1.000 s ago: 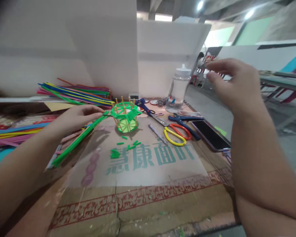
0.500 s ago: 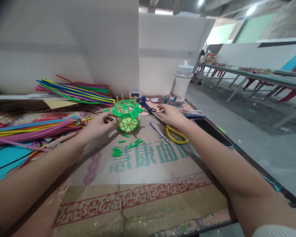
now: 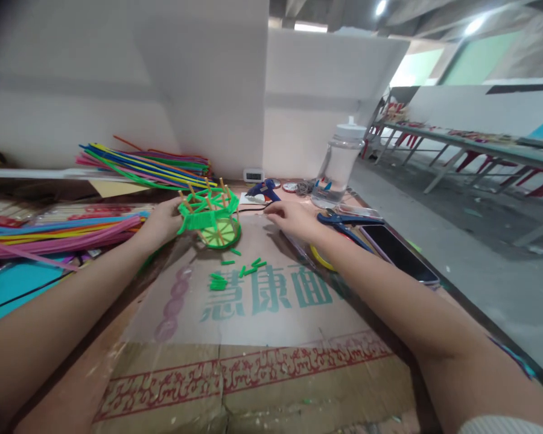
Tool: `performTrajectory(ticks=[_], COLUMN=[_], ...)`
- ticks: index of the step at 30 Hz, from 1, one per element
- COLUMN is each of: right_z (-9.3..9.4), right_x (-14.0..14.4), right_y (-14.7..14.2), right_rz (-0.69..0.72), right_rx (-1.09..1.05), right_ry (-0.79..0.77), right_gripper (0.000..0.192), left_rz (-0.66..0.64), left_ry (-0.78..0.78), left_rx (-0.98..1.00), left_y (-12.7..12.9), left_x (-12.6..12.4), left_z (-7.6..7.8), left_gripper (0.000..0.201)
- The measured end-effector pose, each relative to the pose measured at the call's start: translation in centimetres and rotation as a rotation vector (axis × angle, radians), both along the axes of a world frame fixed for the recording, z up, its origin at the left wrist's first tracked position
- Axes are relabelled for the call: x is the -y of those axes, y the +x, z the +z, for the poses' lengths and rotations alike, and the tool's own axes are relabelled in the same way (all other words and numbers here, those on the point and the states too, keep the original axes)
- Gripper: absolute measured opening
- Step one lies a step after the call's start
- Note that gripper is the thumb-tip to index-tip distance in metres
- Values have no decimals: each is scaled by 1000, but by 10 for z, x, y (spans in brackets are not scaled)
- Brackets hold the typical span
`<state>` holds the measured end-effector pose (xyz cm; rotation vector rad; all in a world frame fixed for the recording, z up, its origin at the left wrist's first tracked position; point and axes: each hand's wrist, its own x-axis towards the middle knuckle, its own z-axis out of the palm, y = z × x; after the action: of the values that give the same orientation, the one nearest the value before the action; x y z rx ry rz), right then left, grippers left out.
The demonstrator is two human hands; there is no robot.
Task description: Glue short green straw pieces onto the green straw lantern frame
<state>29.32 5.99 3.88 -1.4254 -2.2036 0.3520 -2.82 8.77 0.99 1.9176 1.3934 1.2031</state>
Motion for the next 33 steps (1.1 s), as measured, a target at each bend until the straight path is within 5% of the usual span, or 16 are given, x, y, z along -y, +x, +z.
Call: performTrajectory(ticks=[6,14,20,24,28,33], right_z=[-4,-5,-7,6,19,10], right_x=[10,19,36,32,24,29], right_y=[-50,-68,-70,-54,-22,-17], right_rz=[277,146,111,156,25,-61], right_rx=[-103,-239,-193,-123,-169,-305], right_ry=[-118,-124,-90,-69,-101,71], right_gripper=[20,19,18,19,27,19], left_rz=[5,49,169,28,-99,-193], left_ry=[-15,-92,96,192,235,291], left_rx=[-52,-169,-364,-405,-535,-628], left_y=[-6,-11,-9,7,18,20], left_x=[-5,10,42,63,67,66], left_z=[-2,37,81,93,89,86], left_gripper=[37,31,25,29,22,14])
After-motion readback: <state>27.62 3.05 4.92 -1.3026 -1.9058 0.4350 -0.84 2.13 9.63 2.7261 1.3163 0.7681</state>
